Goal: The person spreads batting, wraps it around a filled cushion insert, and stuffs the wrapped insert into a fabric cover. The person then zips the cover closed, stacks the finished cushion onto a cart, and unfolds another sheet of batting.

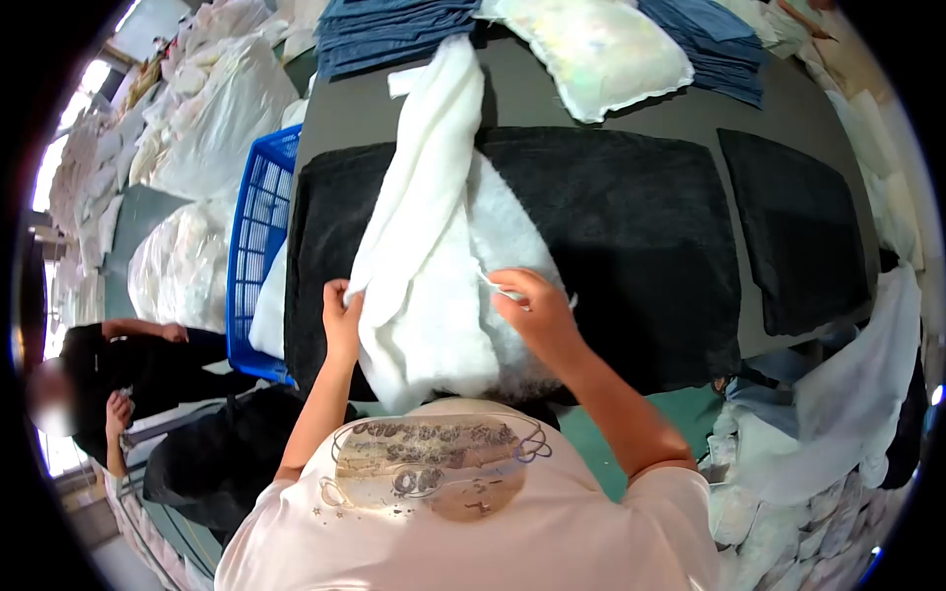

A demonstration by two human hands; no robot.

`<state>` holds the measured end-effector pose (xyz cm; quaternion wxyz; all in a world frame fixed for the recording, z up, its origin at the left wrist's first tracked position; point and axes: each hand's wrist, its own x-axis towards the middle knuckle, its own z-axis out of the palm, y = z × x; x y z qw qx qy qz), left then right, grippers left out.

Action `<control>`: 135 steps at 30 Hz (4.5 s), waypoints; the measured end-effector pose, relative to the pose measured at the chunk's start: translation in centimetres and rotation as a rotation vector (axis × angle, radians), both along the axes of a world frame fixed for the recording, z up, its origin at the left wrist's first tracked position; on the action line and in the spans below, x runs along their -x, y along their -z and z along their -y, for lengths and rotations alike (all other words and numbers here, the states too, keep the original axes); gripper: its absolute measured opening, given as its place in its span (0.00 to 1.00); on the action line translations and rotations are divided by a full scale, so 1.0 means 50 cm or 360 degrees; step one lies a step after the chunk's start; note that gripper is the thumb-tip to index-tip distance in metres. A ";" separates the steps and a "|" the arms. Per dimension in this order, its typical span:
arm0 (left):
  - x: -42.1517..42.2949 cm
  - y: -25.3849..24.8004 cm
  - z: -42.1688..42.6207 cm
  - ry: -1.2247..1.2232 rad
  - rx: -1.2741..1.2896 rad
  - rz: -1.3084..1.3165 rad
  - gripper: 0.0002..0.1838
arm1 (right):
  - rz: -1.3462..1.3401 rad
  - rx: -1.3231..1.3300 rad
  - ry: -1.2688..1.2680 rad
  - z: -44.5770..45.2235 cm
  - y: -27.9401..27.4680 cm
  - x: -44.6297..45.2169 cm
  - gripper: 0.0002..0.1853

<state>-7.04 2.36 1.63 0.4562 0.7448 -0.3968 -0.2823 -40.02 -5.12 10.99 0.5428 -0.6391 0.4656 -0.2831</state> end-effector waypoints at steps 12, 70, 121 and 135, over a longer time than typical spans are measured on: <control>0.079 -0.267 -0.023 0.1069 0.0395 0.0893 0.19 | 0.0130 0.0470 0.0021 -0.092 0.068 -0.162 0.22; -0.125 -0.161 -0.165 0.0729 -0.0001 -0.1101 0.27 | 0.0598 0.0349 0.0329 0.434 -0.135 -0.490 0.03; -0.349 -0.052 -0.165 0.0110 -0.0223 -0.1323 0.26 | -0.1350 0.1467 -0.1774 0.517 0.019 -0.955 0.21; -0.401 -0.120 -0.252 0.0517 -0.0916 -0.0089 0.23 | -0.0798 0.1130 -0.0773 0.047 0.116 -0.234 0.19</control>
